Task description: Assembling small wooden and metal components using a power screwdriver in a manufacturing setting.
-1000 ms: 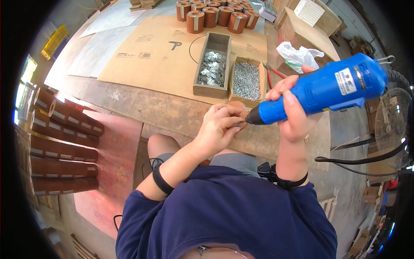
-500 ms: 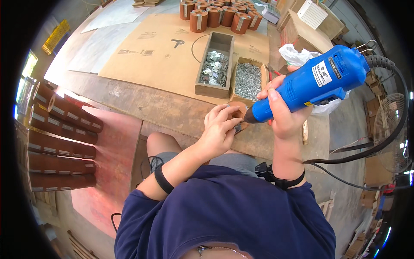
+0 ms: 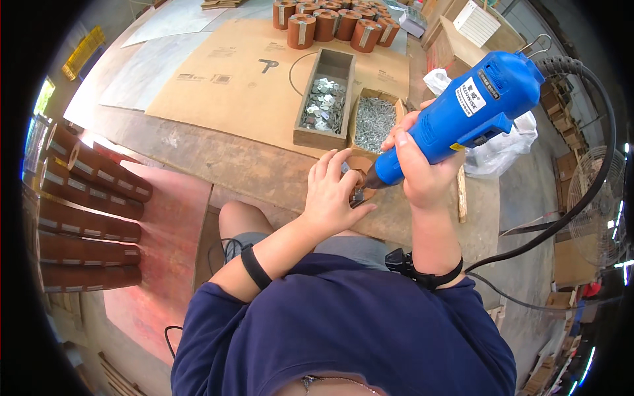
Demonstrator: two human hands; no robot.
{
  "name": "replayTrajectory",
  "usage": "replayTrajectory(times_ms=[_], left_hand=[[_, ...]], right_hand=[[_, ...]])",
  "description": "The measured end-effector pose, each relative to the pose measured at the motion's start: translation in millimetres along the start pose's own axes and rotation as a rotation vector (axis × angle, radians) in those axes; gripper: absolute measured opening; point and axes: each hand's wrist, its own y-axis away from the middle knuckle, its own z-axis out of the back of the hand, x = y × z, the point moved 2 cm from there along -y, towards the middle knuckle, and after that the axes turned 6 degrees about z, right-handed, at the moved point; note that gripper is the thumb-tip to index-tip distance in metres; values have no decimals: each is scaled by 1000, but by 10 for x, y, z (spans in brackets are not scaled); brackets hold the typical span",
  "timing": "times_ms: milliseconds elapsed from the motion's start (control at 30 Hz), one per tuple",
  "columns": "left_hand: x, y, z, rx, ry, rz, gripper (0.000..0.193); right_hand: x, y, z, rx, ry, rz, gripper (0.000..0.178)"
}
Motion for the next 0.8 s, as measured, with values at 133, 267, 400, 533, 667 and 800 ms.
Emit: replayTrajectory(times_ms=[133, 267, 400, 533, 667, 800], left_hand=[[-13, -23, -80, -30, -28, -23, 56], [6, -46, -122, -42, -54, -18, 58], [20, -44, -139, -74, -41, -49, 59], [5, -37, -147, -84, -17, -44, 50], [24, -40, -168, -89, 10, -41, 41], [30, -44, -173, -90, 9, -42, 42]], right_hand=[[3, 7, -26, 11, 8, -2, 42], [-32, -9, -43, 31, 6, 9, 43], [-63, -15, -40, 44, -13, 26, 43], [-77, -2, -39, 32, -15, 30, 42], [-79, -9, -47, 32, -14, 31, 40], [-82, -20, -41, 27, -8, 30, 40]])
